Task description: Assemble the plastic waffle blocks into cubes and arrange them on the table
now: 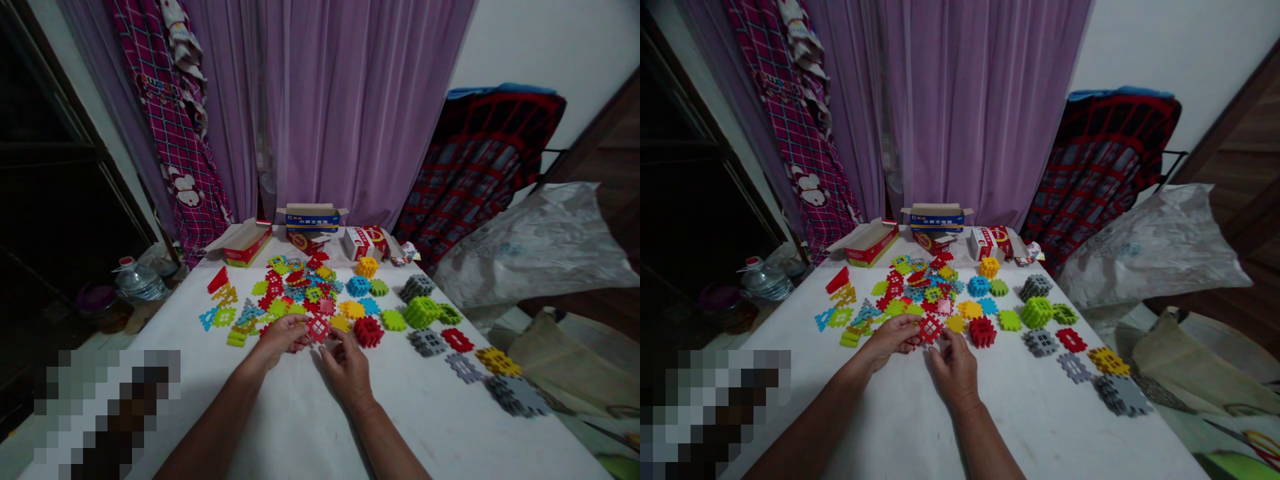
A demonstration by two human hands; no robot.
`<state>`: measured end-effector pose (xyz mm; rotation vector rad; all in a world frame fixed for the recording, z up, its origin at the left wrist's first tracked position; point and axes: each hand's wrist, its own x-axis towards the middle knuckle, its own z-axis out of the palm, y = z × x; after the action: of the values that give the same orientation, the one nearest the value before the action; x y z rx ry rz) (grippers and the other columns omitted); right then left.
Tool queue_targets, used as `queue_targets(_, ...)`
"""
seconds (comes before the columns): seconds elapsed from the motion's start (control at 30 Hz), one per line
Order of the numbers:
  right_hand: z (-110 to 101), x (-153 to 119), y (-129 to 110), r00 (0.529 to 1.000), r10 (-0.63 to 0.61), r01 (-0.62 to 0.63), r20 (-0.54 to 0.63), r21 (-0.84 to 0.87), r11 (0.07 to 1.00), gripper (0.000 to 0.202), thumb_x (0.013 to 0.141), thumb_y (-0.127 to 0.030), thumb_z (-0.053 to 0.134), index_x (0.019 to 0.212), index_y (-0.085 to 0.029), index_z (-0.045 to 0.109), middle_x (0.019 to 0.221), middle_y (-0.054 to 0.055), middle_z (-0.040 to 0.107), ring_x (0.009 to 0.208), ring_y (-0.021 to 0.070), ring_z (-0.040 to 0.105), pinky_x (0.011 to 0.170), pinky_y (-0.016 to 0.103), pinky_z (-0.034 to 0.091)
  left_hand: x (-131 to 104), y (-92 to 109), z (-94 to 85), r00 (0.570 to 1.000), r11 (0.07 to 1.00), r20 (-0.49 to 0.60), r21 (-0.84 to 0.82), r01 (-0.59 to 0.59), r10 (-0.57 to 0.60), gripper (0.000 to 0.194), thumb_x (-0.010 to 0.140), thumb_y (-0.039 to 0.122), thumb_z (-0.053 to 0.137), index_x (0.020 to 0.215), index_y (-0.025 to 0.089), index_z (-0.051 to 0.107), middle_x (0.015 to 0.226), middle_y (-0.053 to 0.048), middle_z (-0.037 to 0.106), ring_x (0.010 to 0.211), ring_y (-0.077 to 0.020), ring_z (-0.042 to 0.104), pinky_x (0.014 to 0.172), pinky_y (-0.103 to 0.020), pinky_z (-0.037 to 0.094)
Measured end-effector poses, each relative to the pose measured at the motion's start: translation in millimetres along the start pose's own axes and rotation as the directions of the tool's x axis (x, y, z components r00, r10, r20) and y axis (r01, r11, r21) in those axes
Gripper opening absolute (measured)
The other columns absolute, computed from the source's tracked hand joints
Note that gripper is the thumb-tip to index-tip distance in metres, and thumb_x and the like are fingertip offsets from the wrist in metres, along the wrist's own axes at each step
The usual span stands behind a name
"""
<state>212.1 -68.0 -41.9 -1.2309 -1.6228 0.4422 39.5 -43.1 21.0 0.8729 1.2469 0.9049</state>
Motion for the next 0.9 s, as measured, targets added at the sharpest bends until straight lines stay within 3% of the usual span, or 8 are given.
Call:
queue_targets(0.23, 0, -2, 1, 0.997, -0.049, 0.042, -0.058, -0.111, 0.993, 0.031, 0.082, -0.037, 0.061, 0.106, -0.018, 0.061, 0.088, 0.004, 0.068, 0.058, 0.0109, 0.057, 0.057, 0.024, 0.048, 1, -1, 0.9, 1.000, 0.999, -0.008, 0.032, 0.007, -0.007, 0.043, 0.065, 0.038, 0.079, 0.100, 0.016, 0.067, 0.066, 0.001, 0.067, 0.058, -0.0085, 0.060, 0.054, -0.018, 0.042)
queue_targets(0.47, 0, -1, -1, 0.997, -0.025, 0.007, -0.074, -0.243, 0.970, 0.033, 0.082, -0.049, 0.061, 0.090, -0.018, 0.064, 0.071, 0.001, 0.064, 0.055, 0.0112, 0.055, 0.054, 0.022, 0.042, 1, -5, 5.4, 1.000, 1.000, 0.020, 0.002, -0.018, 0.018, 0.049, 0.063, 0.040, 0.080, 0.105, 0.017, 0.066, 0.075, -0.001, 0.068, 0.059, -0.0077, 0.060, 0.053, -0.018, 0.042)
queue_targets(0.63, -4, -1, -3, 0.997, -0.080, 0.075, -0.020, -0.200, 0.977, 0.025, 0.087, -0.042, 0.057, 0.079, -0.019, 0.061, 0.066, 0.000, 0.060, 0.057, 0.0107, 0.055, 0.056, 0.021, 0.042, 5, -7, 6.9, 0.999, 0.999, -0.023, -0.015, -0.040, 0.040, 0.048, 0.068, 0.032, 0.078, 0.111, 0.018, 0.064, 0.070, 0.004, 0.064, 0.054, -0.0064, 0.058, 0.053, -0.019, 0.044)
queue_targets(0.73, -9, 0, -1, 0.994, -0.103, 0.096, -0.032, -0.170, 0.981, 0.021, 0.087, -0.038, 0.056, 0.092, -0.018, 0.063, 0.075, 0.002, 0.064, 0.059, 0.0111, 0.056, 0.058, 0.022, 0.046, 7, -8, 3.4, 0.999, 0.999, -0.030, 0.017, -0.041, 0.041, 0.047, 0.073, 0.032, 0.072, 0.116, 0.017, 0.063, 0.069, 0.003, 0.064, 0.051, -0.0063, 0.056, 0.053, -0.020, 0.044)
queue_targets(0.83, -13, 2, -1, 0.988, -0.156, 0.155, 0.001, -0.138, 0.978, 0.038, 0.085, -0.036, 0.059, 0.118, -0.017, 0.059, 0.090, 0.005, 0.066, 0.065, 0.0128, 0.059, 0.061, 0.025, 0.050, 9, -9, -0.2, 0.997, 0.995, 0.009, 0.066, -0.074, 0.073, 0.046, 0.074, 0.033, 0.070, 0.116, 0.015, 0.065, 0.065, 0.003, 0.063, 0.047, -0.0057, 0.051, 0.048, -0.019, 0.038)
queue_targets(0.9, -14, 2, -2, 0.978, -0.204, 0.207, 0.036, -0.131, 0.970, 0.043, 0.084, -0.034, 0.060, 0.124, -0.019, 0.057, 0.094, 0.006, 0.066, 0.070, 0.0143, 0.060, 0.064, 0.026, 0.051, 9, -10, -1.6, 0.994, 0.991, 0.049, 0.088, -0.102, 0.098, 0.046, 0.073, 0.035, 0.070, 0.114, 0.014, 0.067, 0.061, 0.004, 0.060, 0.045, -0.0053, 0.047, 0.045, -0.019, 0.033)
